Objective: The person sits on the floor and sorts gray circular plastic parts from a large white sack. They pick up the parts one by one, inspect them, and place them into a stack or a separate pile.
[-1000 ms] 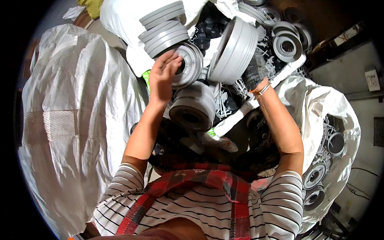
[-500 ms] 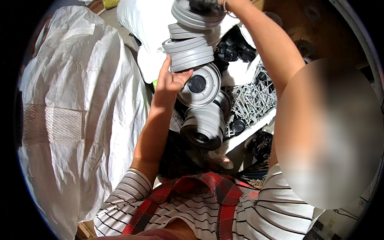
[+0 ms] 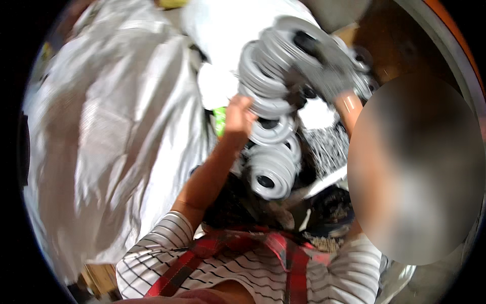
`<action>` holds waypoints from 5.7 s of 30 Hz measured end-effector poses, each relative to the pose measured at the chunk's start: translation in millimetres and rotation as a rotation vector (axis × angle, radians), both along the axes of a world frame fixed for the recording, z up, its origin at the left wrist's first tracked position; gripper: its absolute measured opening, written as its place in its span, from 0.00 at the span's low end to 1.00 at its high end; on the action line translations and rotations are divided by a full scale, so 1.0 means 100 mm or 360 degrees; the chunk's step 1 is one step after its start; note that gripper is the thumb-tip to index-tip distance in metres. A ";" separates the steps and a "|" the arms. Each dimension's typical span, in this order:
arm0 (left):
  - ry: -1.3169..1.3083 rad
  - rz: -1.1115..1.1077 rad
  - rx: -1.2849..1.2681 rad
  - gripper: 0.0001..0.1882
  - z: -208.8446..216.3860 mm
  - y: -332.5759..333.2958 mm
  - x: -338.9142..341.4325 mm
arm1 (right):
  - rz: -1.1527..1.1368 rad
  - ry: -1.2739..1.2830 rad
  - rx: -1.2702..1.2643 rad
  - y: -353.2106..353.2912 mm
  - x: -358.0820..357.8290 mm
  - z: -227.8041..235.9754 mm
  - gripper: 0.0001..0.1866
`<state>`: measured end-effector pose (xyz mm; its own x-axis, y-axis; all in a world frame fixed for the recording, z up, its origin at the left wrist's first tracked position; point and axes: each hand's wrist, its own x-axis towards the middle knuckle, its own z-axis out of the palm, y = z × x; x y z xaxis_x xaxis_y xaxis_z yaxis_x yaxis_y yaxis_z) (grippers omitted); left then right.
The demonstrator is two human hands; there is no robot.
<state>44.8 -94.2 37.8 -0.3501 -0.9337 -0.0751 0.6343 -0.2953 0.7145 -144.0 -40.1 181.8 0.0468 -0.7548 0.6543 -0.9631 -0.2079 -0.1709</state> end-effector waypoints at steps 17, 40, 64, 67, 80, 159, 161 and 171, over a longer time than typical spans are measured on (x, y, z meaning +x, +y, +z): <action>-0.0148 0.1519 -0.2092 0.24 3.11 1.25 2.43 | 0.0910 0.0388 -0.1107 0.34 1.89 2.00 0.15; -0.1103 -0.0528 0.0250 0.24 -0.39 0.44 0.57 | -0.0218 -0.2001 0.1168 1.59 -0.23 -3.14 0.15; -0.2497 -0.0687 -0.1910 0.61 -0.53 0.94 0.42 | -0.0152 -0.1120 0.1473 0.23 -0.30 -2.55 0.25; -0.2184 -0.0748 -0.1869 0.60 -0.66 0.85 0.43 | -0.0165 -0.1167 0.1437 0.22 -0.31 -2.65 0.24; -0.1513 -0.0740 -0.2170 0.61 0.00 1.03 0.53 | 0.0638 -0.2976 0.0460 0.95 -0.03 -1.64 0.26; -0.2654 0.0487 -0.2335 0.31 -1.11 -1.29 -1.14 | 0.0227 -0.0453 0.1495 0.51 -1.69 -0.79 0.35; -0.2658 0.0476 -0.2322 0.31 -1.12 -1.30 -1.11 | 0.0170 -0.0524 0.1566 0.29 -1.87 -0.70 0.35; -0.2673 0.0351 -0.2203 0.35 -1.19 -1.34 -1.15 | -0.0742 0.0112 0.1342 -1.49 -4.04 -1.96 0.22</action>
<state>-70.6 -228.5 -81.0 -0.6031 -0.6556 0.4544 -0.6877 0.7159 0.1202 -547.6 -189.0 -13.7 -0.3579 -0.9280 -0.1039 -0.9316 0.3624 -0.0281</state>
